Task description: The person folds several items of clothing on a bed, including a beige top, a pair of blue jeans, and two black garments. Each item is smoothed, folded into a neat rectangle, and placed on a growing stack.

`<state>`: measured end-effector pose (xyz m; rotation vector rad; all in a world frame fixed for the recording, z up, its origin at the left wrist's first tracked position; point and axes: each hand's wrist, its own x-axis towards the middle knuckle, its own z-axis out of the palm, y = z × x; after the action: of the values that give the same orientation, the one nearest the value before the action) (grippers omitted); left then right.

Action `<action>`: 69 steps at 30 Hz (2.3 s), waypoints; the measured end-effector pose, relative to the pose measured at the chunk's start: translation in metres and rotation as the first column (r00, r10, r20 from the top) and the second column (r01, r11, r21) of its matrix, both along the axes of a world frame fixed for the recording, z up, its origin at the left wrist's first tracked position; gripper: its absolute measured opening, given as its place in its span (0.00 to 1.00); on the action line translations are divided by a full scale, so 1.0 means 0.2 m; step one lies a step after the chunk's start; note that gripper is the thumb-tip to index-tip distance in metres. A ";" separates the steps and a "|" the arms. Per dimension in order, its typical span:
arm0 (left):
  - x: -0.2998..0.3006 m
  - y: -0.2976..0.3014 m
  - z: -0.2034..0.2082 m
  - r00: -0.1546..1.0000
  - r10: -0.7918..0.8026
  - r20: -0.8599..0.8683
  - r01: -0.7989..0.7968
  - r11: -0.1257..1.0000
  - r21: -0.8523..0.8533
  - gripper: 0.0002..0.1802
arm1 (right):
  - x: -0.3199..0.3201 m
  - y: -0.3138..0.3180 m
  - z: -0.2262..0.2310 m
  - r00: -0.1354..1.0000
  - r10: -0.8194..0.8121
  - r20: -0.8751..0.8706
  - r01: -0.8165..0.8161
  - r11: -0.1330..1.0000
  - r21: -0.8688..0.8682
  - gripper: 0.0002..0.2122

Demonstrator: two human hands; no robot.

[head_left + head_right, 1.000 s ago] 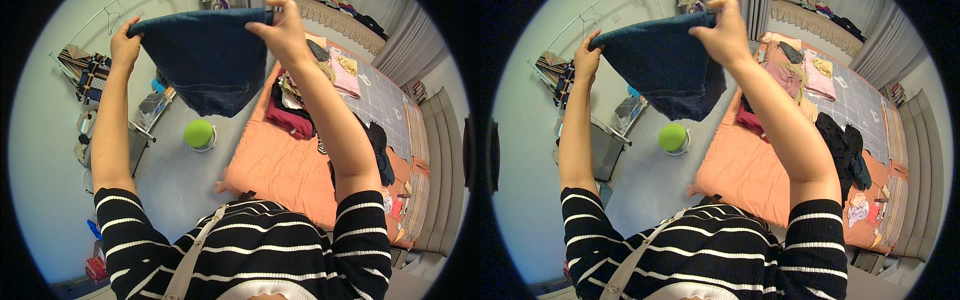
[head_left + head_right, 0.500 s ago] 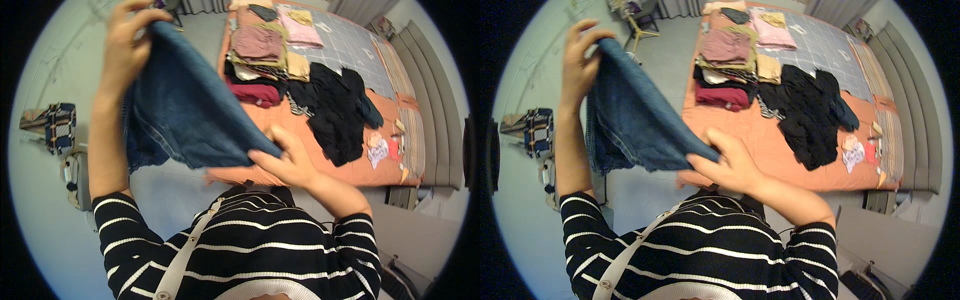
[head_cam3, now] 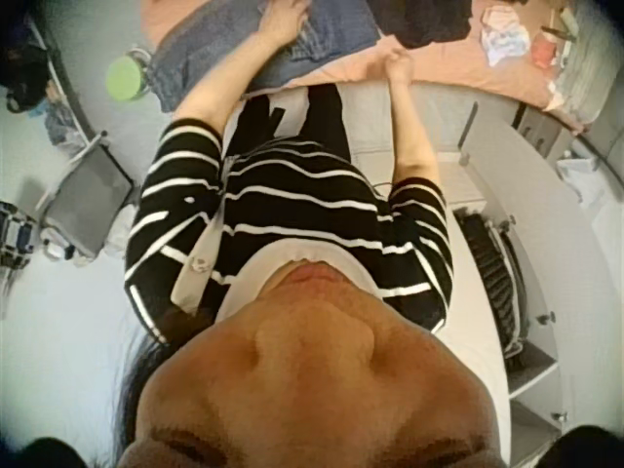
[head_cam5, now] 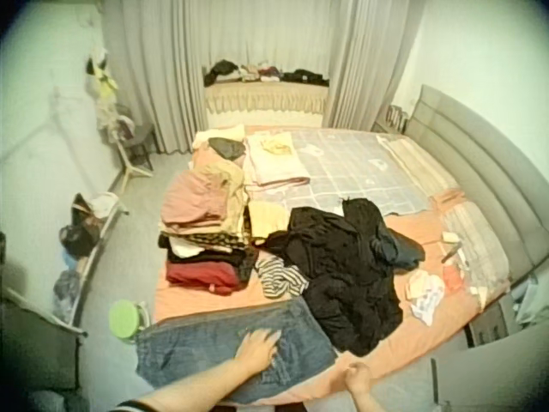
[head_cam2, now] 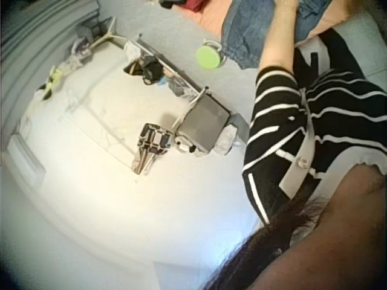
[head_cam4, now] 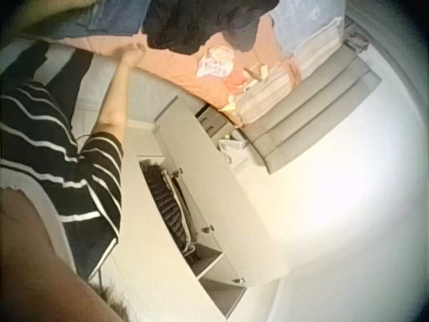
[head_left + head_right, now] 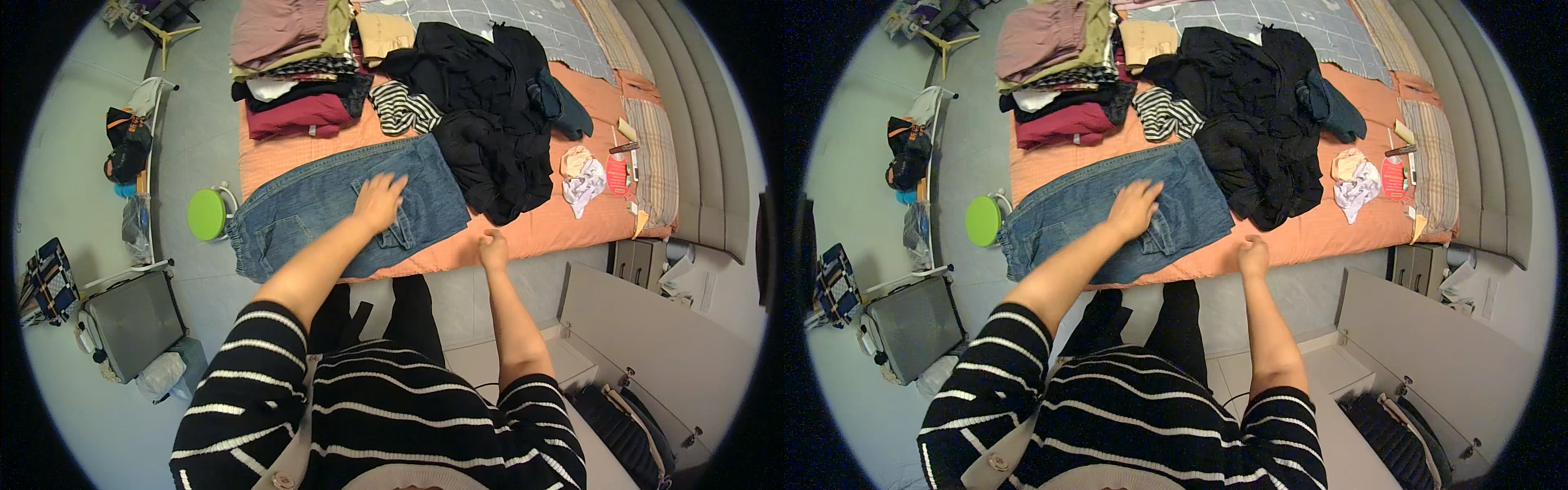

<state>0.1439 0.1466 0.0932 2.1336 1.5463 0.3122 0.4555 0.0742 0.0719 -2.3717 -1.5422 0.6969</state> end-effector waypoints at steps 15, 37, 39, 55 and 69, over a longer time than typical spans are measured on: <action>0.23 -0.06 -0.74 0.038 0.998 0.056 -0.817 0.063 -0.573 0.41 | -0.40 0.51 -0.42 0.875 0.484 -0.020 -0.482 0.874 0.064 0.24; 0.16 -0.06 -0.64 0.308 0.951 0.016 -0.777 0.262 -0.572 0.35 | -0.81 0.93 -0.57 0.521 0.834 0.178 -0.840 0.539 -0.067 0.28; 0.09 -0.02 -0.60 0.512 0.850 -0.125 -0.744 0.367 -0.558 0.33 | -0.85 1.02 -0.53 0.542 0.827 0.148 -0.837 0.547 0.006 0.28; -0.11 -0.25 -0.67 0.557 0.826 0.085 -0.552 0.445 -0.705 0.46 | -0.57 0.06 -0.37 0.187 0.857 -0.480 -0.977 0.213 0.000 0.24; -0.09 -0.39 -0.46 0.630 0.759 0.163 -0.670 0.637 -0.380 0.39 | -0.34 0.48 -0.34 0.882 0.464 0.081 -0.447 0.769 0.457 0.14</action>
<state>0.1250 0.0695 0.0016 1.0684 2.0416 0.6137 0.3874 0.1696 0.0043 -1.6369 -2.0265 0.3818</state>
